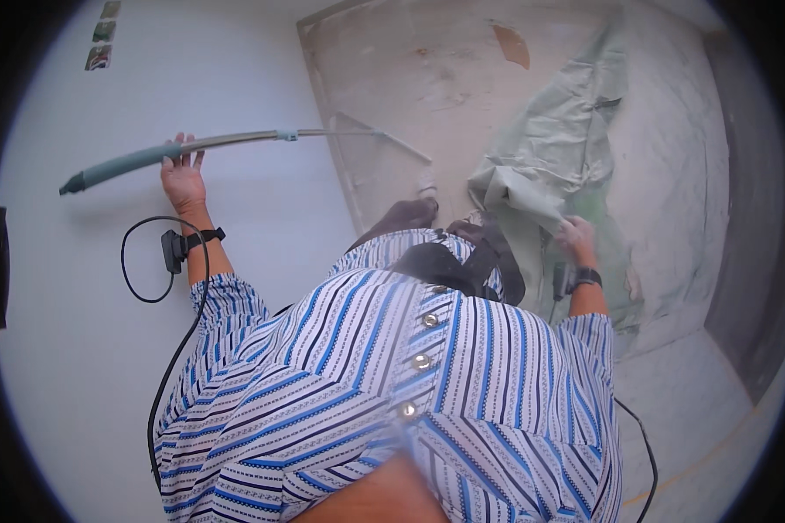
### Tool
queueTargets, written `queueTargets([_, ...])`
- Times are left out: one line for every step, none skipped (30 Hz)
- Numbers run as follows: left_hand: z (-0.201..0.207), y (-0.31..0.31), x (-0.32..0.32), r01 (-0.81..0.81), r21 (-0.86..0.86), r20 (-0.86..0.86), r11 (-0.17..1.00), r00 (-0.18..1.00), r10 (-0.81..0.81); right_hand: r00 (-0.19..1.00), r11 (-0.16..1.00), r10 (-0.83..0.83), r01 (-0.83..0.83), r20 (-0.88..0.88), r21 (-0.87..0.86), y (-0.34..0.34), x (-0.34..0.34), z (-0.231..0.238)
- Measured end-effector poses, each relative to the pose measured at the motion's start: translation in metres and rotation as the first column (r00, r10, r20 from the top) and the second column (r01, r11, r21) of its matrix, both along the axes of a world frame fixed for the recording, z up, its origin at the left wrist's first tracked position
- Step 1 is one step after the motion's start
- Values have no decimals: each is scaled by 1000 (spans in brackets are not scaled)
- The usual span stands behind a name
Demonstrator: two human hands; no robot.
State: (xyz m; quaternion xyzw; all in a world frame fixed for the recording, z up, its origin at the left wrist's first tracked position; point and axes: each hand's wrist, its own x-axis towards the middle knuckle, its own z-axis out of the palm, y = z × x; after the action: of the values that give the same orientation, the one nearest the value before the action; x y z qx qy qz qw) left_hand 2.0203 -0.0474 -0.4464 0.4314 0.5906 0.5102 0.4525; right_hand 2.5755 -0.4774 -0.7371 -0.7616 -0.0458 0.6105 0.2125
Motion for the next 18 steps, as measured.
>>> queueTargets([8,9,12,107,63,225,992,967,-118,999,999,20,-19,-28,50,18,-13,3])
queueTargets([16,17,21,118,70,231,990,964,-131,998,999,6,-3,-57,54,36,-25,7])
queueTargets([24,25,27,243,79,154,967,955,-253,996,998,-6,11,-84,57,55,-38,12])
queueTargets([32,33,36,365,78,74,928,926,-370,994,992,87,-80,-71,94,75,-47,23])
queueTargets([41,37,53,374,88,77,923,921,-381,982,977,180,-172,-54,130,94,-54,32])
queueTargets([46,39,80,463,89,-67,882,886,-459,962,933,272,-267,14,242,106,-59,27])
queueTargets([52,39,108,542,80,-214,836,829,-517,929,864,358,-367,92,344,118,-65,23])
queueTargets([57,35,139,555,85,-206,827,822,-531,885,795,439,-463,157,391,133,-74,29])
queueTargets([60,28,174,702,68,-215,709,705,-676,832,718,507,-552,226,424,148,-82,36])
queueTargets([59,16,207,822,46,-221,567,562,-797,786,627,512,-618,346,475,154,-92,37])
queueTargets([50,3,242,852,35,-162,522,520,-838,803,594,456,-596,385,540,168,-100,46])
queueTargets([39,-10,275,879,26,-103,476,476,-873,779,612,556,-619,289,492,192,-101,69])
queueTargets([25,-24,304,921,34,-31,389,390,-920,821,588,457,-568,342,577,201,-105,76])
queueTargets([13,-39,328,950,48,36,308,307,-951,851,540,358,-525,385,658,210,-109,82])
queueTargets([6,-56,356,965,38,9,258,258,-966,865,553,319,-503,389,664,218,-110,84])
queueTargets([4,-70,377,977,26,-23,214,214,-976,876,559,283,-482,392,675,226,-109,88])
queueTargets([6,-78,393,980,33,-12,195,195,-981,895,584,293,-446,336,678,235,-106,99])
queueTargets([9,-83,410,979,101,70,176,170,-983,912,614,297,-408,281,676,240,-100,108])
